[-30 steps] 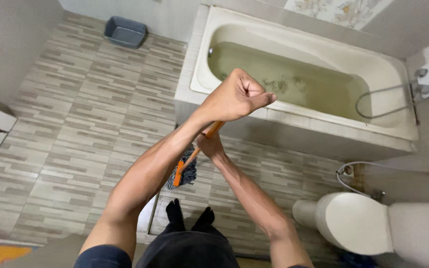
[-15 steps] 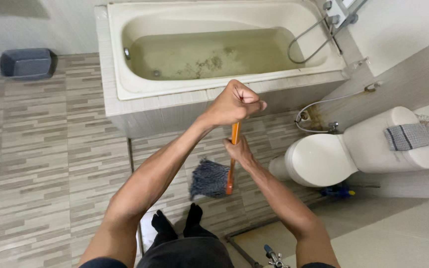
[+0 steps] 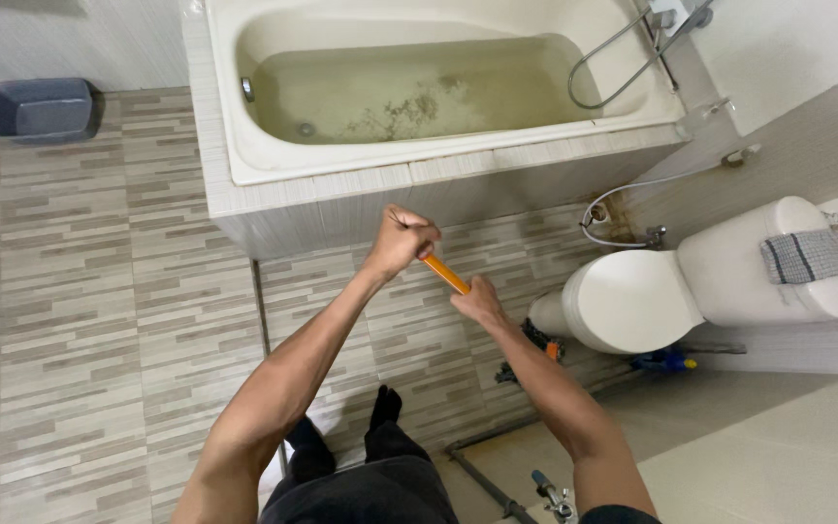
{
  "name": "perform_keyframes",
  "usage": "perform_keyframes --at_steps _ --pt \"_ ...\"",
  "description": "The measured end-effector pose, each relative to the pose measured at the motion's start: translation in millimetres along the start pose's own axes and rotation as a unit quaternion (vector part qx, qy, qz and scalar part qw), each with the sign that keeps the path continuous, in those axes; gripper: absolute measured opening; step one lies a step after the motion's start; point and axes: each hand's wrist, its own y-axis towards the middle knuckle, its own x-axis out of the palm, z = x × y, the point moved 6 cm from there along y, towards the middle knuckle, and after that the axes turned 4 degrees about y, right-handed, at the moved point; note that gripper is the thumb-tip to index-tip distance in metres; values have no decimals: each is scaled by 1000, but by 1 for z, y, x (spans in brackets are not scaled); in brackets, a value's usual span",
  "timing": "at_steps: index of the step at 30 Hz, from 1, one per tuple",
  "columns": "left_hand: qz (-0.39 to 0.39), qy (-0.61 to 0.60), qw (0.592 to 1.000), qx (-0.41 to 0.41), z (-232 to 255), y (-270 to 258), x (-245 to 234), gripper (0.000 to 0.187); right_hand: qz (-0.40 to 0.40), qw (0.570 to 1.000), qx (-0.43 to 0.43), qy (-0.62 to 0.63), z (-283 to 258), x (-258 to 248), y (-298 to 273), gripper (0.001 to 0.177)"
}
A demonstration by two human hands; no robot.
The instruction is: The person mops the tiled bathroom floor using a mop with an orange handle and a grey head. They clean the area around the bathtub, toilet, and sink, moving the mop back and forth to cover the entire floor surface.
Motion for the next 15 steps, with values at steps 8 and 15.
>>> perform_keyframes --at_steps 8,15 --pt "35 45 991 121 112 -50 -102 43 30 994 -91 59 -166 52 -36 49" --pt "77 66 969 227 221 -127 -167 53 -85 968 -147 183 -328 88 -111 31"
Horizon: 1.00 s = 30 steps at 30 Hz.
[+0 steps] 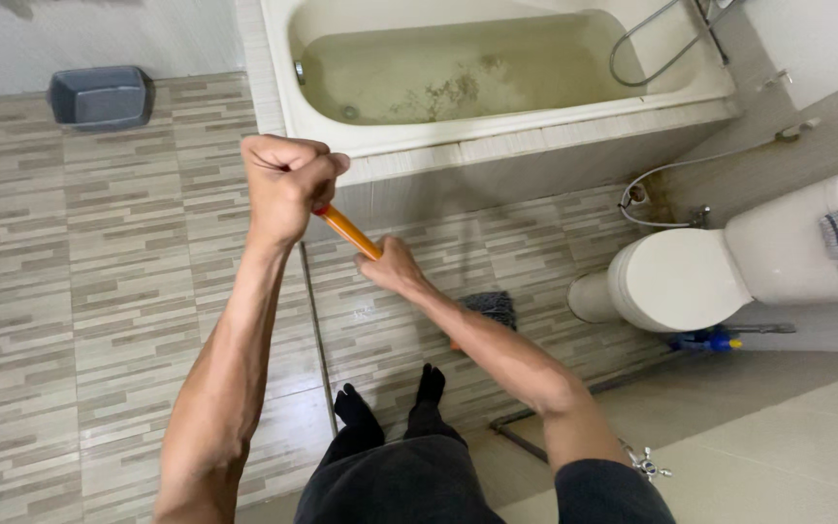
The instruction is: The person mops the tiled bathroom floor using a mop with an orange handle and a grey head. They clean the area around the bathtub, toilet, and sink, moving the mop back and forth to cover the entire floor surface.
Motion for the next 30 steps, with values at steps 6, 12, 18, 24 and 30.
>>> perform_keyframes --at_steps 6,12,18,24,30 --pt "18 36 999 35 44 -11 -31 56 -80 991 -78 70 -67 73 -9 38" --pt "5 23 1000 13 41 -18 -21 58 -80 983 -165 20 -65 79 -9 37" --pt "-51 -33 998 -6 21 -8 38 59 -64 996 -63 -7 -13 -1 -16 33" --pt "-109 -69 990 -60 -57 -1 125 55 120 985 -91 -89 101 -93 -14 31" --pt "-204 -84 969 -114 -167 -19 232 45 229 939 -148 -211 264 -187 -25 44"
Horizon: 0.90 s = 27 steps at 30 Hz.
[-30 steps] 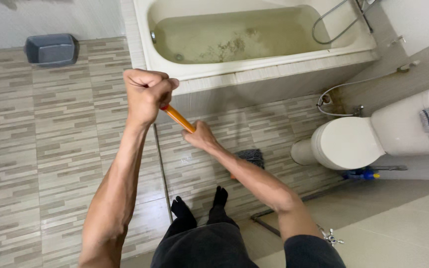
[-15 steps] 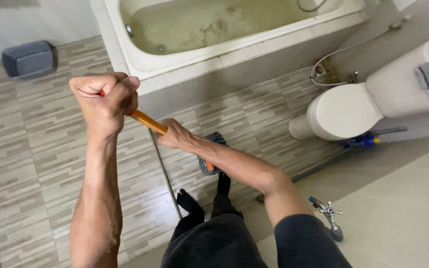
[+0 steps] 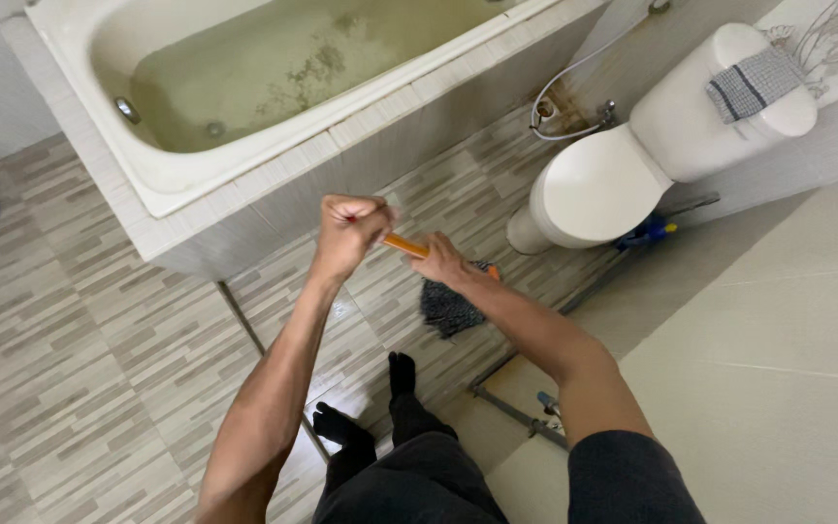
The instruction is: The person mops the tiled bathroom floor using a mop with an orange handle and a grey head. They clean the area around the bathtub, toilet, and sink, moving the mop back and forth to cover the entire floor surface.
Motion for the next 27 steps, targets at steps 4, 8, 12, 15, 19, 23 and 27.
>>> perform_keyframes --at_steps 4,8,12,15,19,23,27 --pt "-54 -33 997 -44 -52 33 46 37 -60 989 120 -60 101 -39 -18 33" --pt "-80 -28 994 -67 -91 45 72 28 -150 960 224 -70 151 -83 -29 37" --pt "-46 37 990 -127 -132 26 79 26 -152 974 141 -91 138 -92 -49 33" --pt "-41 45 990 -125 -136 10 69 28 -161 975 145 -57 129 -78 -53 29" --pt "-7 26 993 -117 -121 9 34 27 -181 966 184 -27 104 -45 -48 31" --pt "48 -6 992 -113 -90 -1 -11 24 -174 961 215 -26 62 -18 -21 40" --pt "55 -14 996 -68 -46 -22 -65 29 -219 948 230 -17 2 11 0 44"
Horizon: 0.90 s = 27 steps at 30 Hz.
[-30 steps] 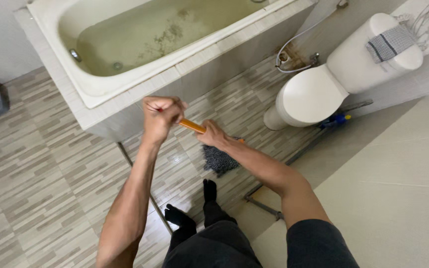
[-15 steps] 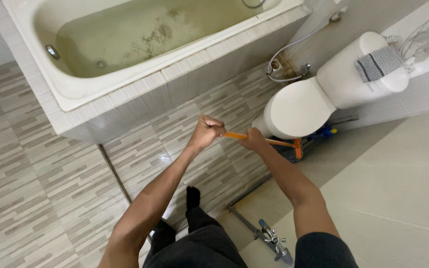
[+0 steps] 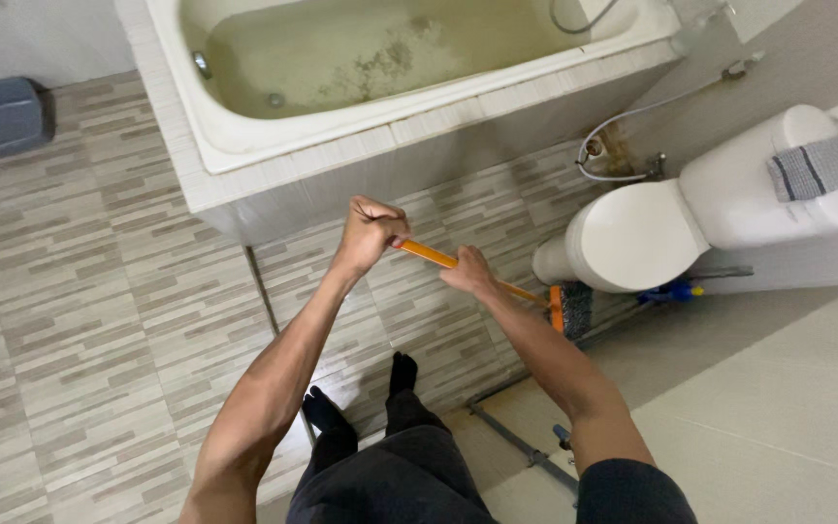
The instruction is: The person mops the tiled bathroom floor using a mop with an orange handle and a grey head. They clean the area around the bathtub, toilet, and sink, moving the mop back and forth to cover the entire floor surface.
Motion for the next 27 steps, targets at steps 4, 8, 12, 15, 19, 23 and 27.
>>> perform_keyframes --at_steps 4,8,12,15,19,23,27 --pt "54 -2 999 5 54 -33 -70 25 5 999 -4 39 -95 36 -10 39" --pt "120 -10 993 14 116 -68 -130 20 -3 993 -86 82 -200 69 -22 36" --pt "130 54 988 69 181 -108 -171 33 -67 980 -125 137 -307 103 -48 31" --pt "158 98 977 107 233 -143 -201 39 -113 973 -148 134 -392 125 -76 38" --pt "184 129 959 174 289 -182 -229 49 -199 921 -239 234 -481 141 -114 31" --pt "216 191 938 192 296 -193 -245 53 -239 876 -300 292 -518 164 -126 38" --pt "228 178 931 223 283 -182 -257 52 -164 891 -308 289 -523 175 -116 36"
